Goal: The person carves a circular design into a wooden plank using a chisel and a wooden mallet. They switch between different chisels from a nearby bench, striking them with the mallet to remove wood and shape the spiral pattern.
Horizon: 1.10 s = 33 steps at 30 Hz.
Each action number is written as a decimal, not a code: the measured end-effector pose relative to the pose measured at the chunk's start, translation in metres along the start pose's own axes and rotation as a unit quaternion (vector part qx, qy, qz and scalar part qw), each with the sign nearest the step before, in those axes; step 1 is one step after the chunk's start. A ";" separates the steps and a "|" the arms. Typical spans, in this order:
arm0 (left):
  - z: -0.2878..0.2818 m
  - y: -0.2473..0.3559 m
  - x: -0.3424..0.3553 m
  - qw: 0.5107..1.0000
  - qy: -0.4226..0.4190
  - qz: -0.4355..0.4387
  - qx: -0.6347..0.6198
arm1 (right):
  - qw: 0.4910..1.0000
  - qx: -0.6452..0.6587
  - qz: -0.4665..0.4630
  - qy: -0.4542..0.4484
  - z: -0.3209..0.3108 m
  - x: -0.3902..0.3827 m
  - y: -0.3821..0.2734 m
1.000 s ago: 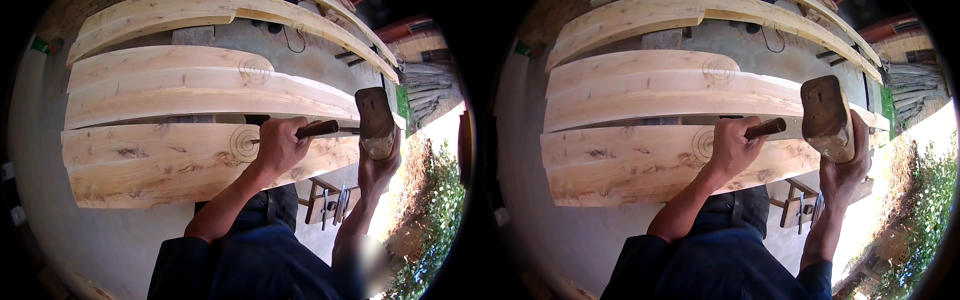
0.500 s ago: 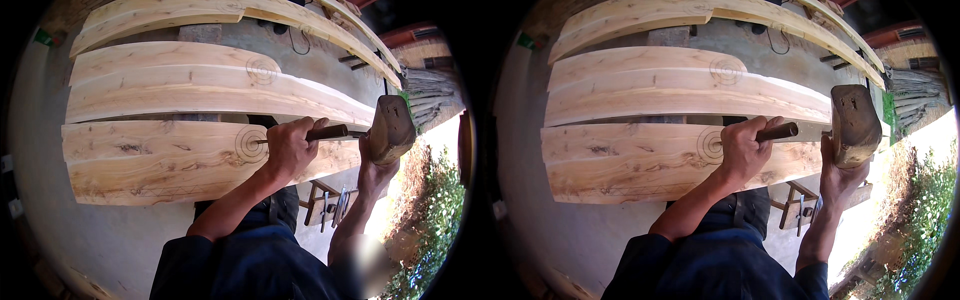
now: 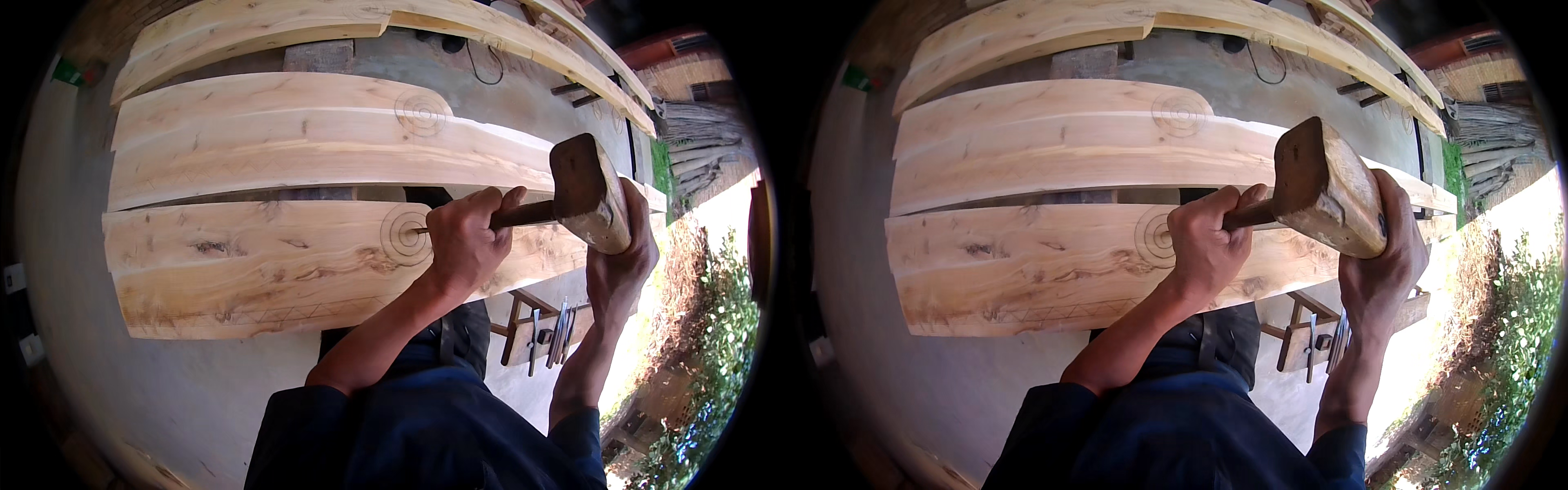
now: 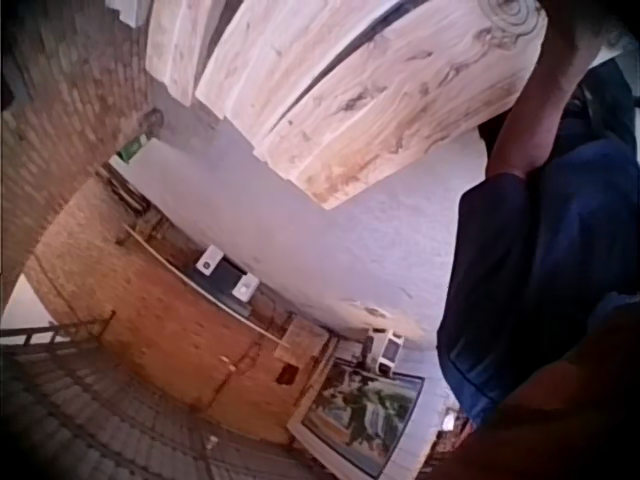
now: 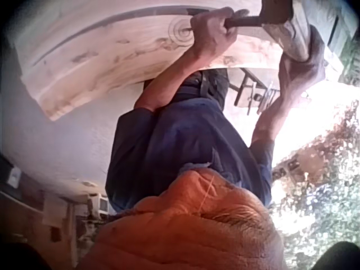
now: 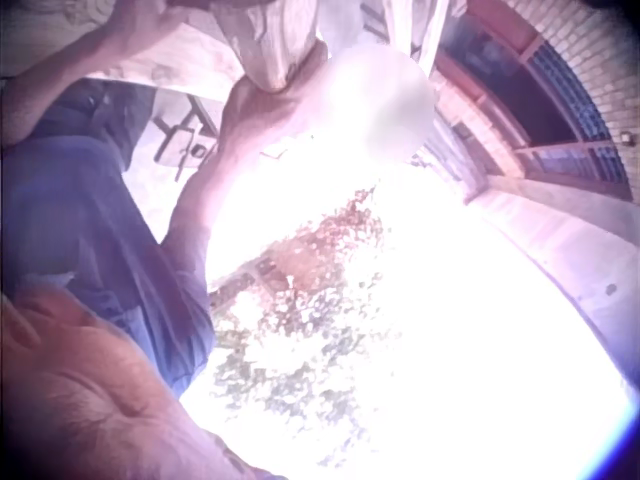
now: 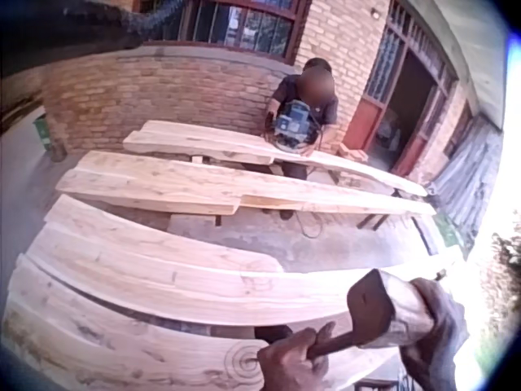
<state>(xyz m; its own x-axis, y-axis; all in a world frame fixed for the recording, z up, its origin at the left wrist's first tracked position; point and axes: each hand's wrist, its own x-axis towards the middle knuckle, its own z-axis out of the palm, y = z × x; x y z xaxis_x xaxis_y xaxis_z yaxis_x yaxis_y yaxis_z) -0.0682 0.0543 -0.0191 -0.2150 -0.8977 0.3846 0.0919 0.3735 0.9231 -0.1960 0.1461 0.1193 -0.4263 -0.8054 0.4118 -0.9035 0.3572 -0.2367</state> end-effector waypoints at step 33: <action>-0.040 0.040 -0.086 0.838 -0.433 0.316 0.100 | 0.855 0.404 0.284 -0.156 0.070 -0.159 0.042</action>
<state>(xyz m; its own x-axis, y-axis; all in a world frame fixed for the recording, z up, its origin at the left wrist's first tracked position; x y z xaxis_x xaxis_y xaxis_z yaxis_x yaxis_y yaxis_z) -0.0074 0.1376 -0.0152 -0.8176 -0.0319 0.5750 0.3072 0.8203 0.4823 -0.1630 0.2555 -0.0178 -0.6403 -0.7422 -0.1980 -0.1755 0.3922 -0.9030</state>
